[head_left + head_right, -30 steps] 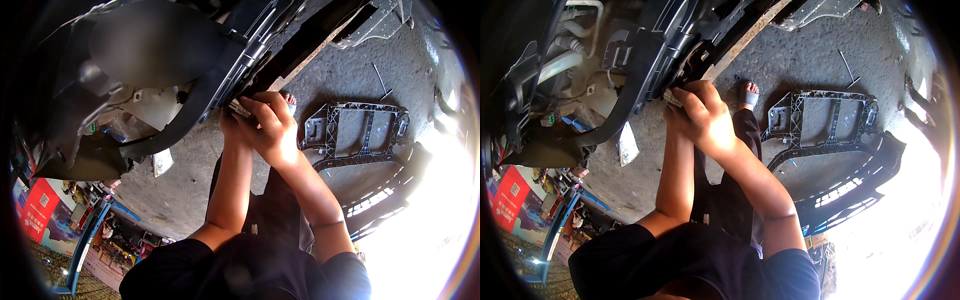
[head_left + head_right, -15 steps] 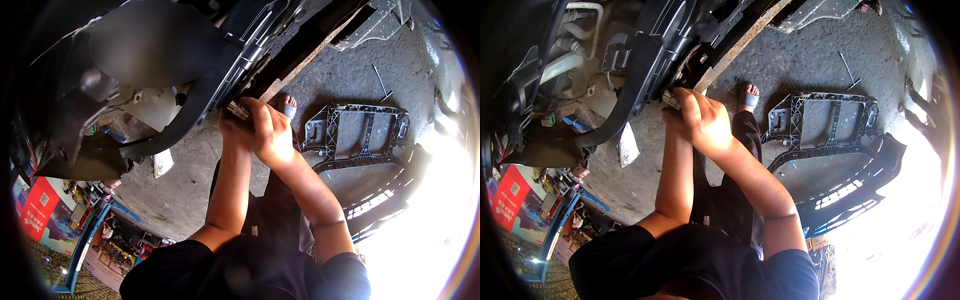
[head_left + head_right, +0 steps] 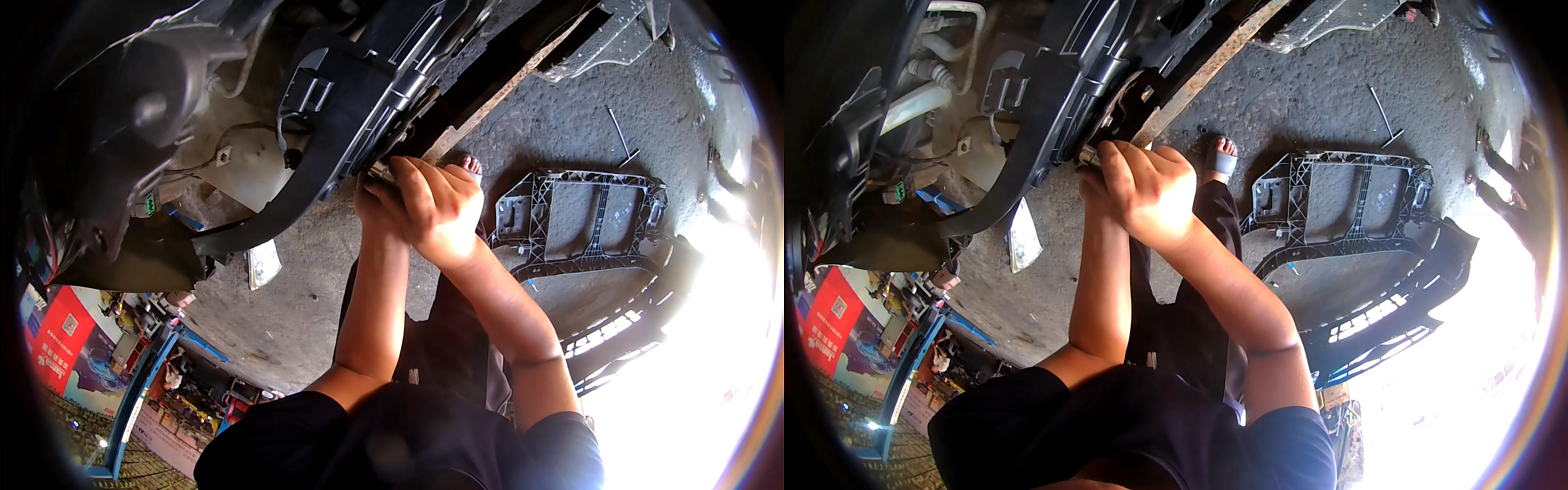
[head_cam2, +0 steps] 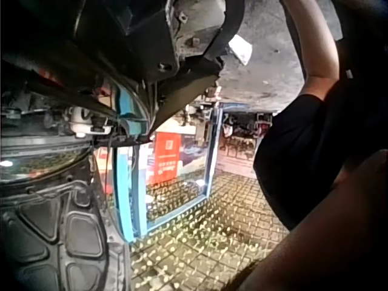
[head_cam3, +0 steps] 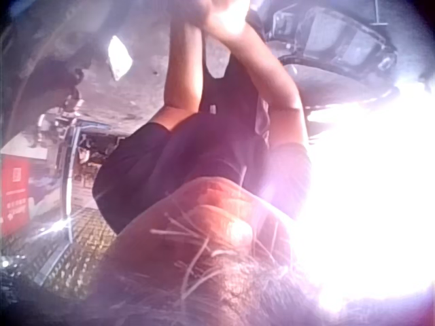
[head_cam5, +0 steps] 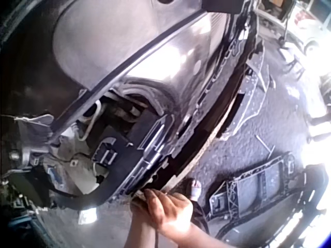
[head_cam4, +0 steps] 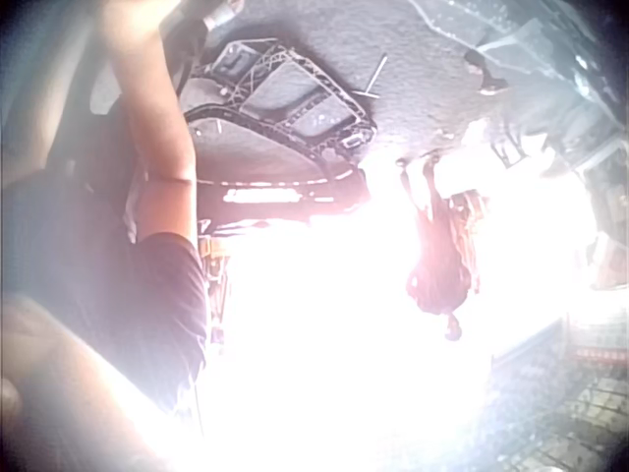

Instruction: The person works on the front-end components of a car by hand, handling small metal parts and aligning them with the vehicle frame.

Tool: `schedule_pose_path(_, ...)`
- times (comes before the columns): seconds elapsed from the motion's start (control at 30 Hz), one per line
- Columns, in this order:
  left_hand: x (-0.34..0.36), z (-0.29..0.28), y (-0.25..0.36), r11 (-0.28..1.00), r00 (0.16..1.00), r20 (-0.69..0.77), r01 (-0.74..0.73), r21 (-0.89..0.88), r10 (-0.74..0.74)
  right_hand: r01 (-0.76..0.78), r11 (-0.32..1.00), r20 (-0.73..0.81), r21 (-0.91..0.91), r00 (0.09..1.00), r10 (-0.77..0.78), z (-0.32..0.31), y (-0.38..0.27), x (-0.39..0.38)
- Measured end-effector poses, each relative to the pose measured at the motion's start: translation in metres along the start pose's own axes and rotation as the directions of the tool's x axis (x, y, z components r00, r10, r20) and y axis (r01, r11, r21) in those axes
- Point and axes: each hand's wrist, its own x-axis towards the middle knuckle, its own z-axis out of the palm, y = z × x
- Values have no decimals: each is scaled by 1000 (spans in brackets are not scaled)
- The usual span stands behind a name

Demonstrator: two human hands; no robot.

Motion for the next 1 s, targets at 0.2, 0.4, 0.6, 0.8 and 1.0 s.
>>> schedule_pose_path(0.2,-10,3,15,454,885,70,-302,838,460,-69,990,8,125,998,69,-3,-1,3)
schedule_pose_path(0.4,-12,17,40,-334,720,392,-232,914,573,-158,980,-86,119,982,169,3,-11,2)
schedule_pose_path(0.6,-8,11,22,987,986,-51,-160,27,161,-70,995,-24,-73,997,69,-4,-9,3)
schedule_pose_path(0.8,-6,8,17,864,997,-29,46,-501,-70,-19,991,16,-132,1000,21,-7,-7,8)
schedule_pose_path(1.0,-2,6,14,818,994,-12,79,-570,-105,-49,996,111,-68,992,57,-8,-3,10)
